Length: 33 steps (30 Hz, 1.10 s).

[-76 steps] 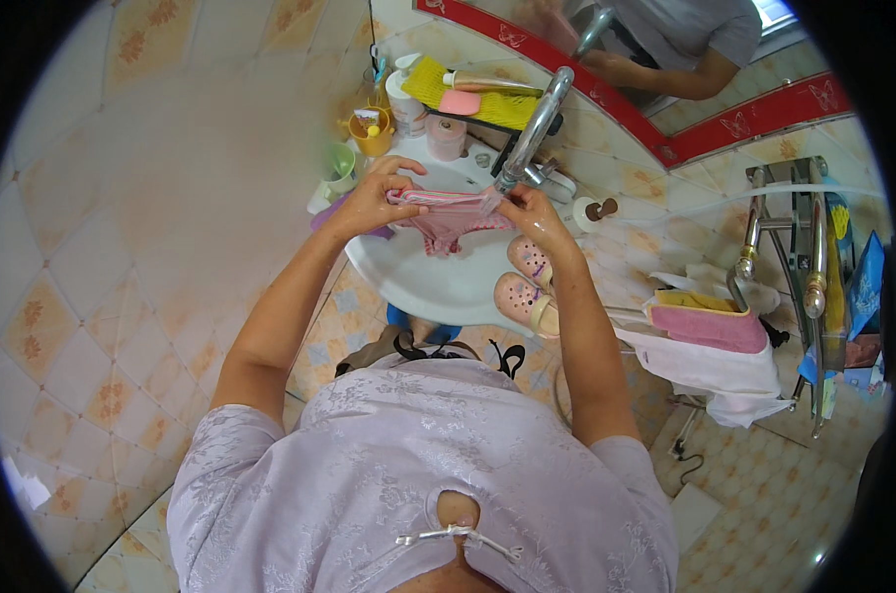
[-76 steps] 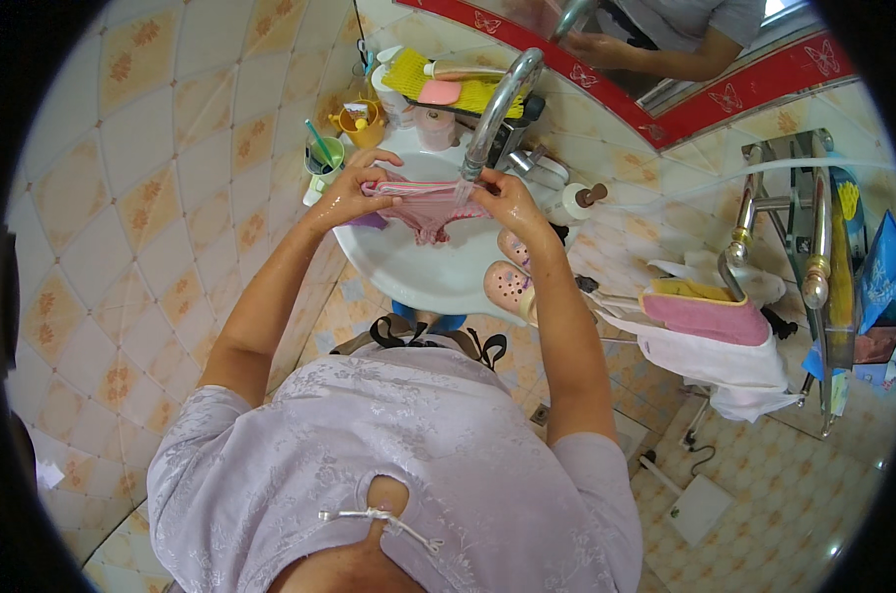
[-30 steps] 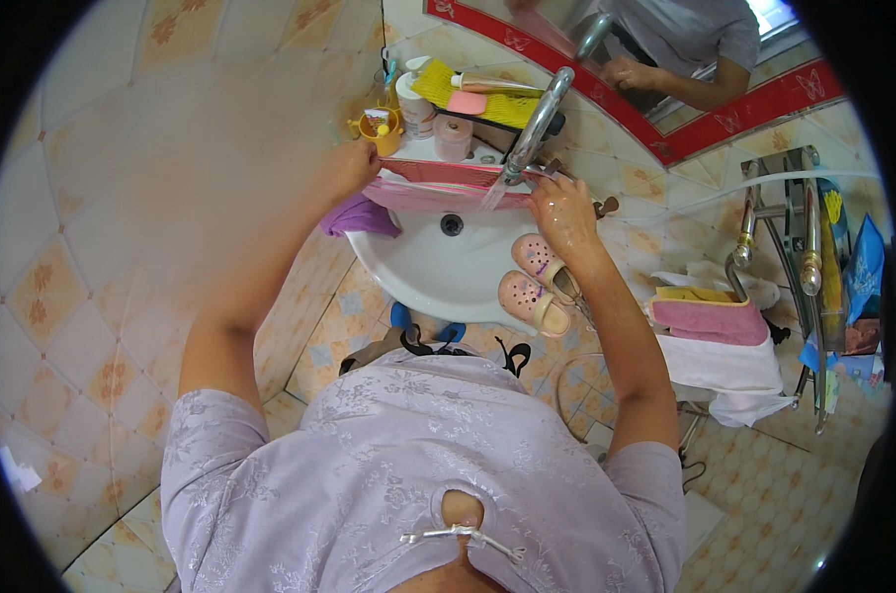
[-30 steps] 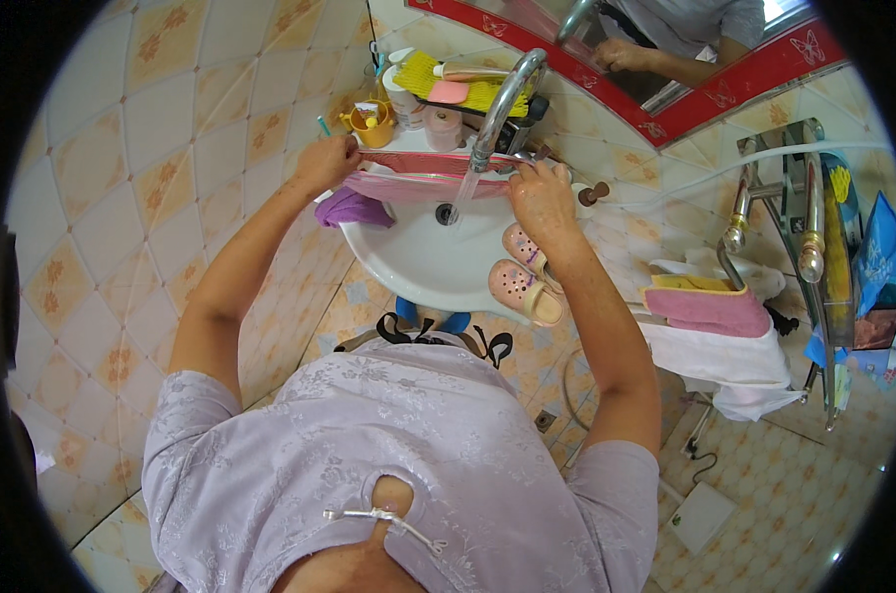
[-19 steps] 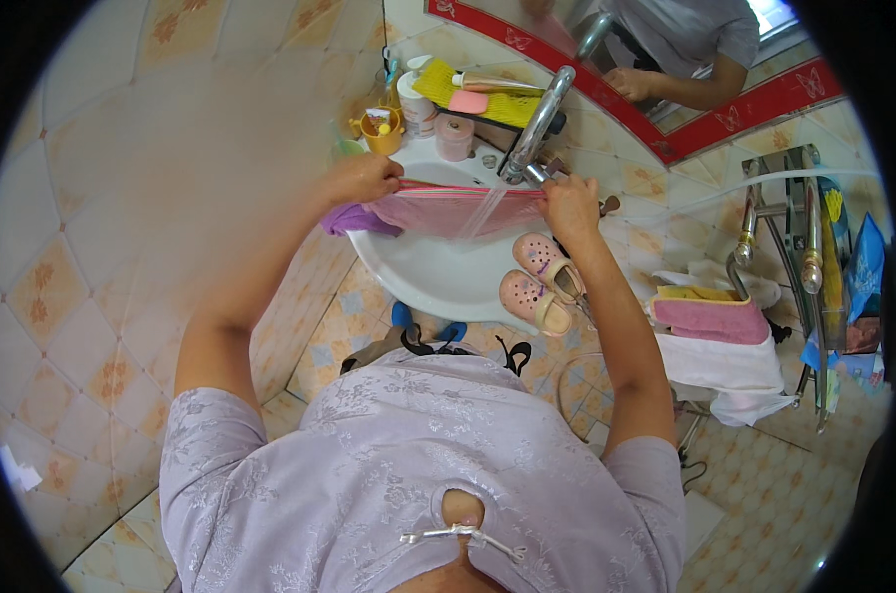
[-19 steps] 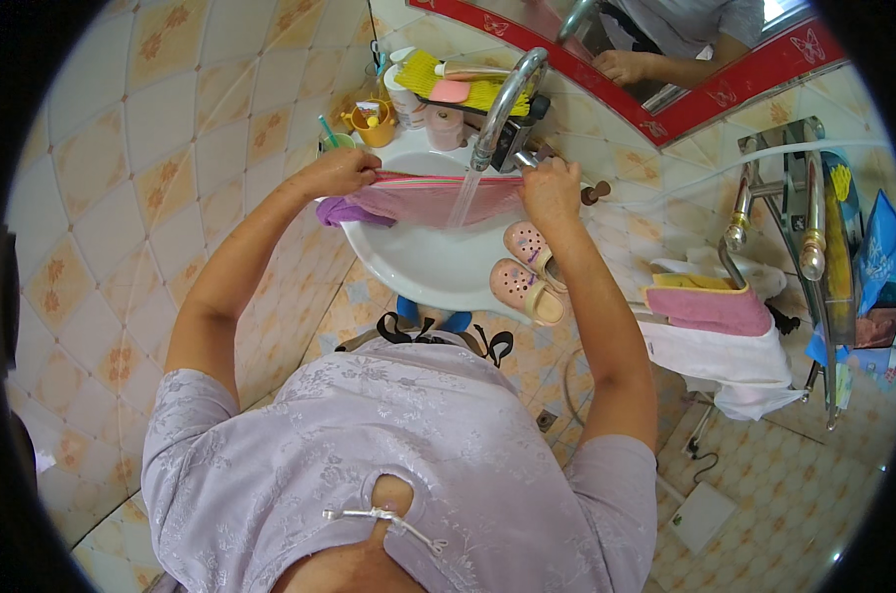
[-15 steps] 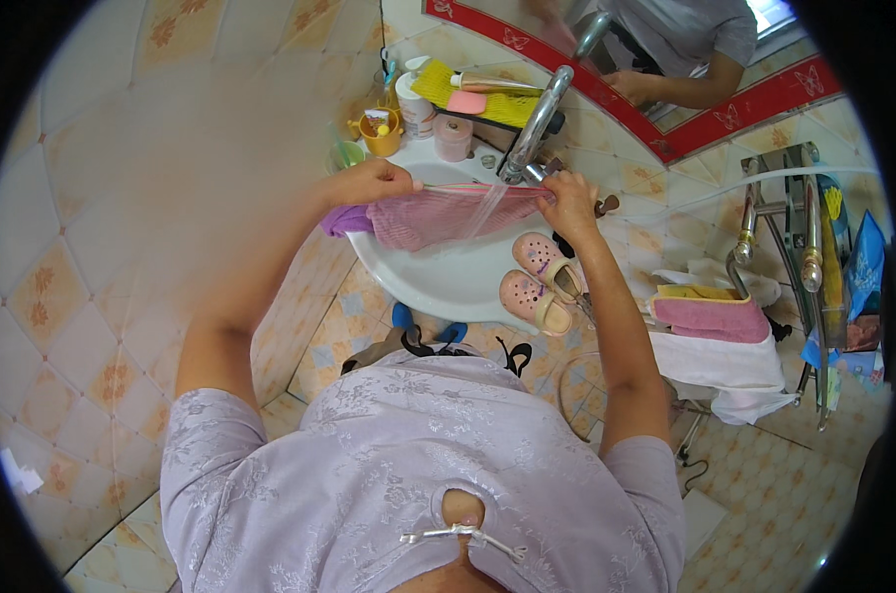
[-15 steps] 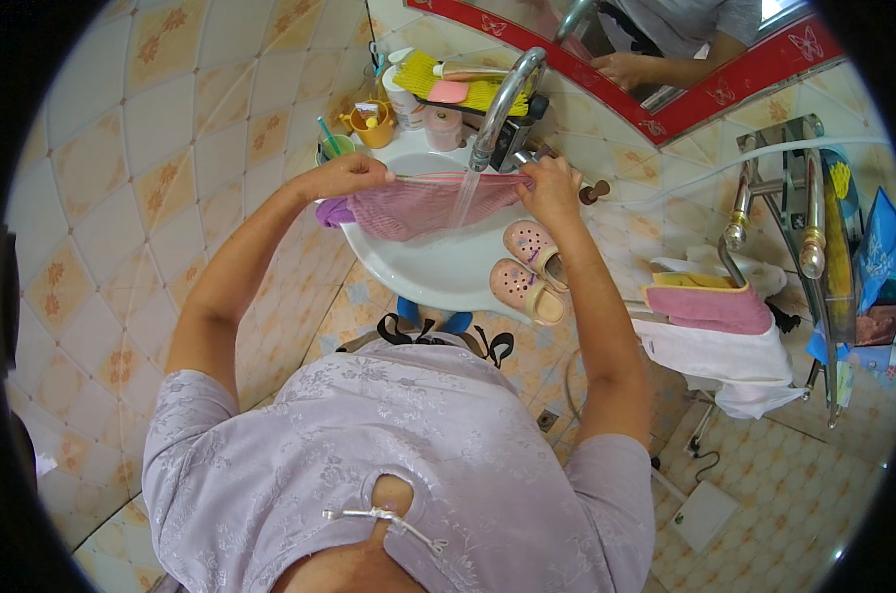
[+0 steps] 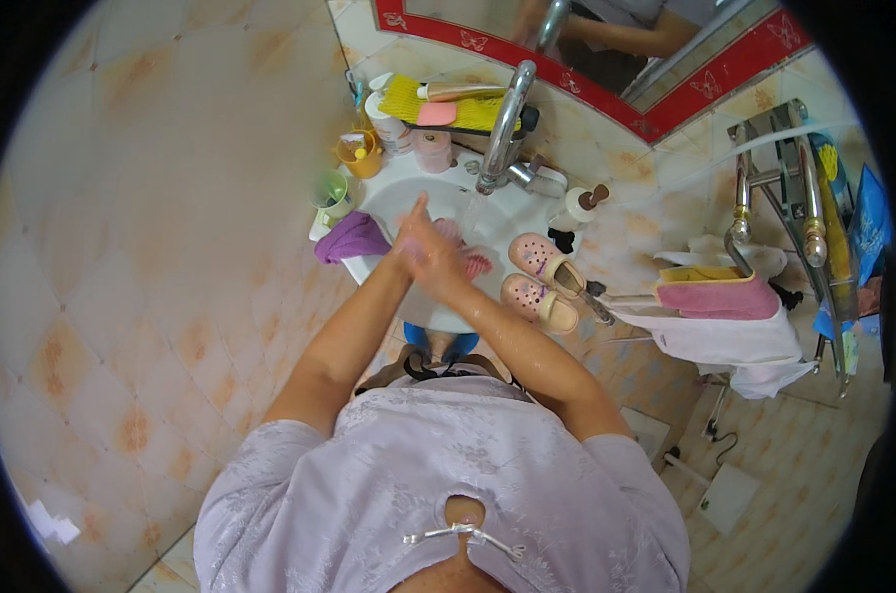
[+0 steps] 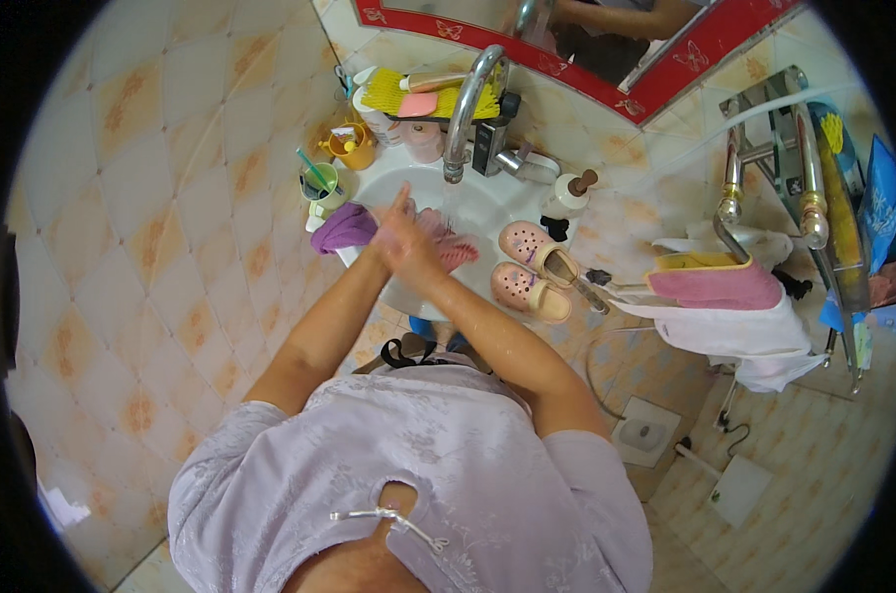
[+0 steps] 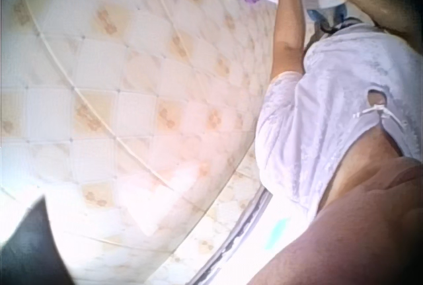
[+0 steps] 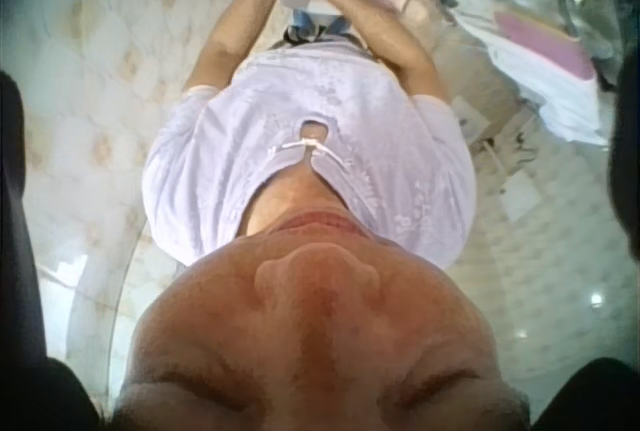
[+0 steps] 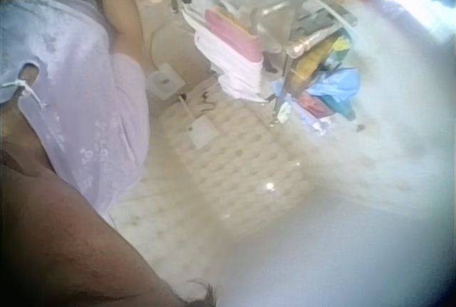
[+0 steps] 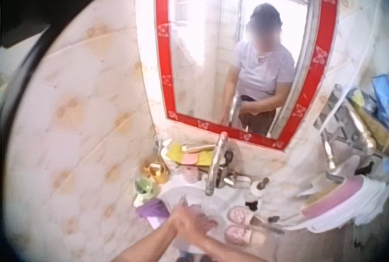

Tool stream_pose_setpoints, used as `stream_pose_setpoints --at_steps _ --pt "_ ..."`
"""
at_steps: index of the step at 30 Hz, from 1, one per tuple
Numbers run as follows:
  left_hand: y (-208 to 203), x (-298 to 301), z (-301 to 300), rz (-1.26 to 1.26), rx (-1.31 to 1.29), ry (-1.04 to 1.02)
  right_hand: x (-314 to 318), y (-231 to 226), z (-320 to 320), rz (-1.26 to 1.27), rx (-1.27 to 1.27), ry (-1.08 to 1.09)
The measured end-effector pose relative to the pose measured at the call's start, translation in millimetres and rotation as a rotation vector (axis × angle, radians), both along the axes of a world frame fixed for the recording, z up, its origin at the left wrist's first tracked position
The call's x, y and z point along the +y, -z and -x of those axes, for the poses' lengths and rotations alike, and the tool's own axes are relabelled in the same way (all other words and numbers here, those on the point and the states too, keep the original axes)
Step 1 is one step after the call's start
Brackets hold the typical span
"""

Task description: The person washes a pair of pink slippers in a bathroom sink using a purple cloth and a brush. They scrub the slippers under running water, rinse them, and place them on the sink edge.

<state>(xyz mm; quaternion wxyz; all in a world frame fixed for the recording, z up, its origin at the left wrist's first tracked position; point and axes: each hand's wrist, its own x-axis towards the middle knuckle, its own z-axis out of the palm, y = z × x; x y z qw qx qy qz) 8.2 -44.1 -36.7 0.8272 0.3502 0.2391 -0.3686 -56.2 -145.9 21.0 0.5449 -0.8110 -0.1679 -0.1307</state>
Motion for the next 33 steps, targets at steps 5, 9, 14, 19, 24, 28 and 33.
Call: stream_pose_setpoints --at_steps 5,9,14,19,24,28,33 --pt "-27 -62 21 -0.019 0.110 -0.126 -39 8 -28 0.012 0.434 0.396" --pt "-38 -62 15 0.052 0.100 -0.230 -36 39 -33 0.147 0.373 0.482" --pt "-13 -56 10 0.080 -0.085 -0.105 -32 45 -23 0.340 0.181 0.260" --pt "7 -80 17 -0.026 -0.006 -0.292 -49 3 -40 0.223 0.373 0.551" --pt "-2 -55 0 -0.001 -0.148 -0.178 -26 7 -12 0.228 0.236 0.271" --pt "-17 -82 28 0.129 0.060 -0.238 -49 33 -41 0.167 0.373 0.512" --pt "-22 -70 8 -0.073 -0.047 -0.195 -39 20 -39 0.129 0.444 0.492"
